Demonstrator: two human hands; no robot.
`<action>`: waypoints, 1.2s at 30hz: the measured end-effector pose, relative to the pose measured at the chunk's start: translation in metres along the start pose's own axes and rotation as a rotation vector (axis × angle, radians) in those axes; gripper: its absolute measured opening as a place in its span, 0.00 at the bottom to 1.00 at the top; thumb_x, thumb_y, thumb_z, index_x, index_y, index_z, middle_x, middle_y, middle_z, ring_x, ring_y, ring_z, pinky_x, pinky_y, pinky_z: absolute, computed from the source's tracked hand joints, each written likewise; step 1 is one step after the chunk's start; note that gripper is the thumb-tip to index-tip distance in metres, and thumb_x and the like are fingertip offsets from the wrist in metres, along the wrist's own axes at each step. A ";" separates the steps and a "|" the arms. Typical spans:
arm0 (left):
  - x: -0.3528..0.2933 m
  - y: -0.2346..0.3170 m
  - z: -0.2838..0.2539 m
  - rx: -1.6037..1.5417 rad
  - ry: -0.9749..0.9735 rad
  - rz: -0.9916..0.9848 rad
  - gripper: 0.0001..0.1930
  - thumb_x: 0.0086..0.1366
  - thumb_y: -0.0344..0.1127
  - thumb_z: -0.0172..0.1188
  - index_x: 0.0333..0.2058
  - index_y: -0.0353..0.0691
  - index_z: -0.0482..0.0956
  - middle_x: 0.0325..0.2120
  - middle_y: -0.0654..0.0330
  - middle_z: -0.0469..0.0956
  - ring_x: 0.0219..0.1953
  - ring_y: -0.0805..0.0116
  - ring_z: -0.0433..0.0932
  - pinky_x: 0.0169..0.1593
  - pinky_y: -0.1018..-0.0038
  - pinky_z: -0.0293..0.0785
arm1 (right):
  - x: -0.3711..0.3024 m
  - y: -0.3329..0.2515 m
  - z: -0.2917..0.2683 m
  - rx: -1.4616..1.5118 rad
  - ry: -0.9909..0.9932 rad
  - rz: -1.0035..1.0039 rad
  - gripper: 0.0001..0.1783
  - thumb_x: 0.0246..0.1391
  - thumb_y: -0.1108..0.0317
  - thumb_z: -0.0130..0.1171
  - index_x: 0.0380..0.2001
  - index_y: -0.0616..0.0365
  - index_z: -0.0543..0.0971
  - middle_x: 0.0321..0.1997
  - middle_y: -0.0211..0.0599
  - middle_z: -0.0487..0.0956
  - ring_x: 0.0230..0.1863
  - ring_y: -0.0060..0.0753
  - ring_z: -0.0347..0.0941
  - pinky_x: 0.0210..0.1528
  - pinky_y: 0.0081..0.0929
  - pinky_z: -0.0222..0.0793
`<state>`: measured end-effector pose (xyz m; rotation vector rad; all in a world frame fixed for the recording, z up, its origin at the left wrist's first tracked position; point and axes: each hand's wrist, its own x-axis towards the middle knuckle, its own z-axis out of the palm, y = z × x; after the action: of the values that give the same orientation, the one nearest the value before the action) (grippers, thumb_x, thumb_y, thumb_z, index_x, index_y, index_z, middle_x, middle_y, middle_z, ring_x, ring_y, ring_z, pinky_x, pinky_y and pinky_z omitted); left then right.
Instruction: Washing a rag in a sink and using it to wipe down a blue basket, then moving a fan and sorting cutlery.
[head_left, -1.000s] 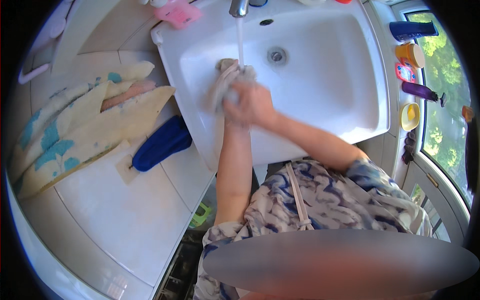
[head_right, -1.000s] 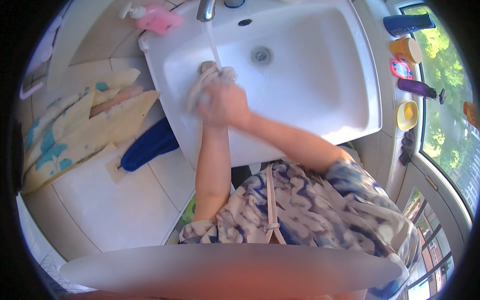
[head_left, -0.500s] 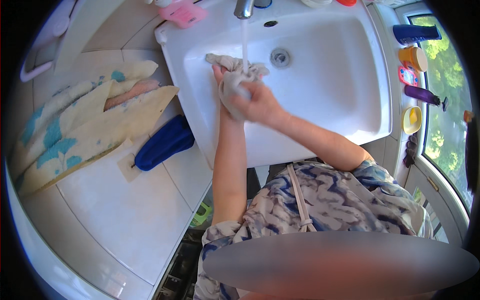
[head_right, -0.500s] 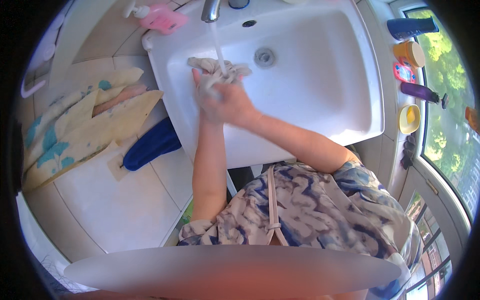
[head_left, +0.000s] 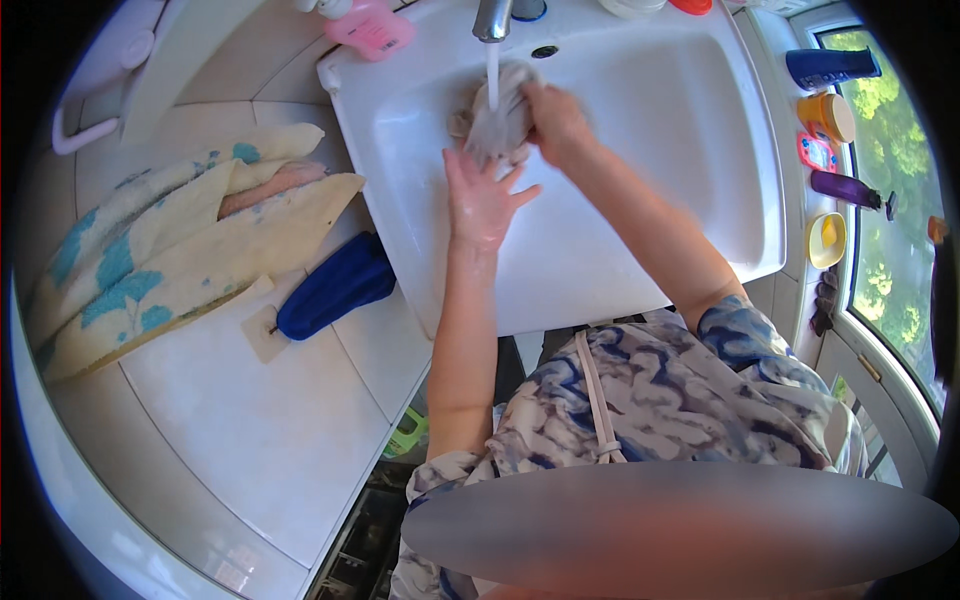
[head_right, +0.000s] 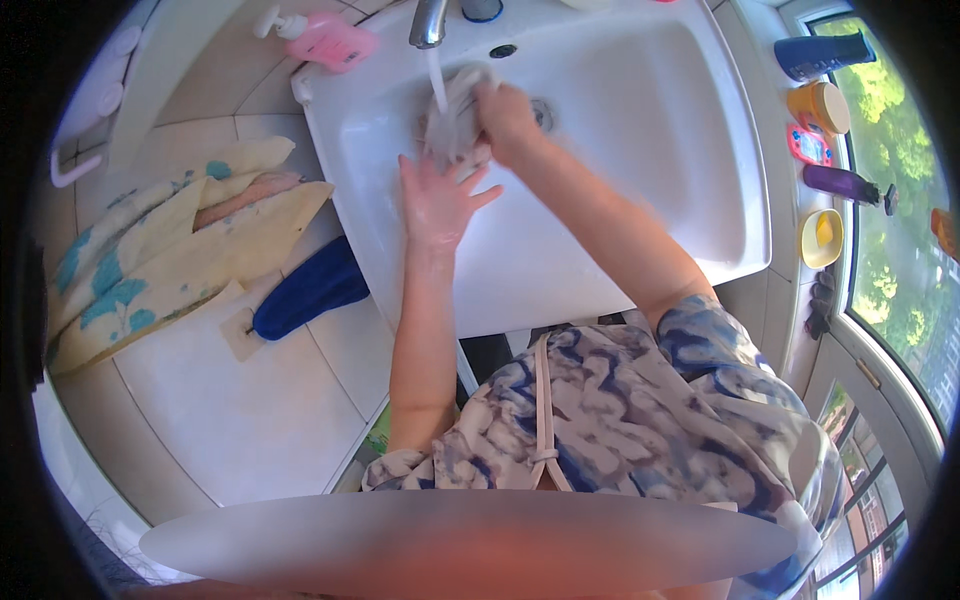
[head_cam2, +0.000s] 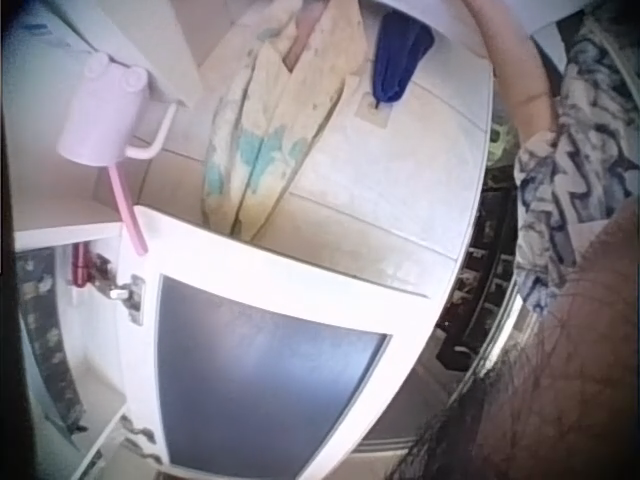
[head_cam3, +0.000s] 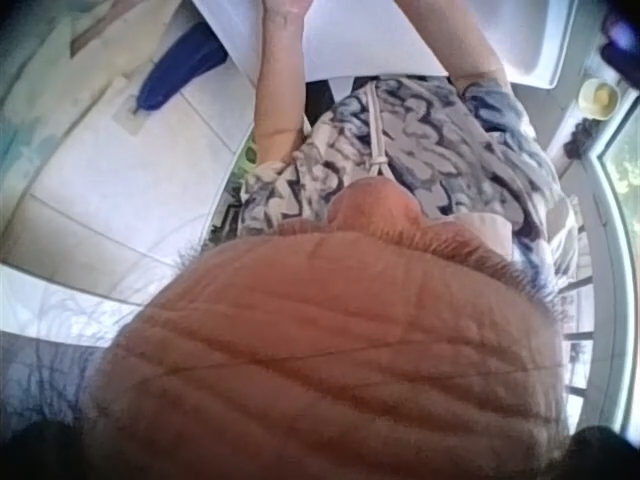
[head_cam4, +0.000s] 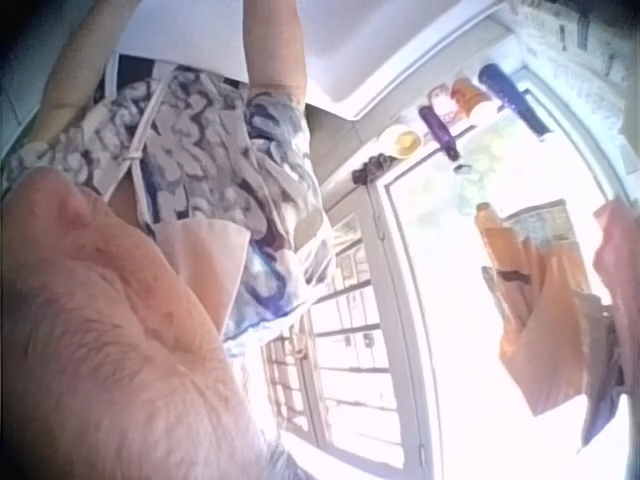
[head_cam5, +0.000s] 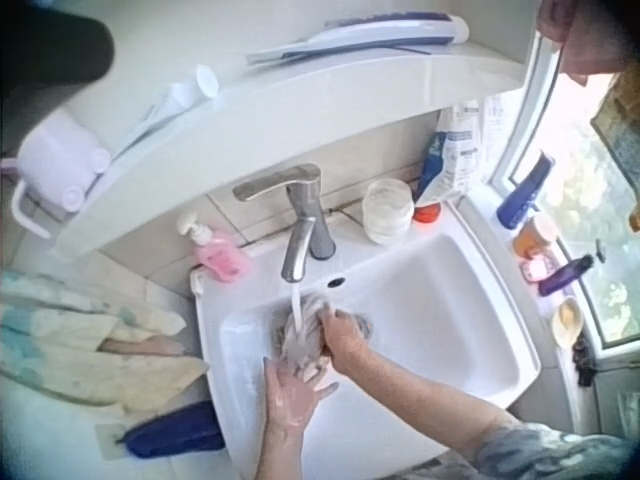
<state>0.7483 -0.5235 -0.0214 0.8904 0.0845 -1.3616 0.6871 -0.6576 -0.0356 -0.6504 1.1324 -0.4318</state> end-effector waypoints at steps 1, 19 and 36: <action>0.001 -0.007 0.004 -0.160 -0.089 -0.083 0.35 0.65 0.63 0.37 0.63 0.48 0.52 0.62 0.52 0.53 0.64 0.51 0.52 0.63 0.46 0.46 | -0.021 0.011 0.007 -0.028 -0.035 0.023 0.19 0.58 0.59 0.47 0.37 0.69 0.73 0.34 0.41 0.77 0.35 0.34 0.75 0.34 0.30 0.71; 0.024 0.020 0.021 0.209 0.183 0.320 0.26 0.62 0.33 0.58 0.56 0.34 0.60 0.51 0.56 0.66 0.52 0.63 0.68 0.54 0.66 0.68 | 0.034 0.009 -0.060 -1.128 -0.027 -0.634 0.20 0.48 0.61 0.49 0.42 0.63 0.70 0.43 0.56 0.76 0.46 0.58 0.70 0.48 0.46 0.67; -0.011 0.038 -0.001 0.423 0.481 0.201 0.34 0.61 0.34 0.56 0.62 0.38 0.51 0.54 0.46 0.61 0.46 0.49 0.74 0.46 0.58 0.72 | -0.001 0.000 -0.014 -0.923 -0.478 -0.564 0.19 0.48 0.59 0.60 0.39 0.62 0.77 0.36 0.37 0.79 0.45 0.37 0.72 0.50 0.34 0.67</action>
<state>0.7790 -0.5162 0.0033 1.5316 0.0736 -0.9678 0.6741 -0.6606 -0.0386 -1.8018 0.6239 -0.1773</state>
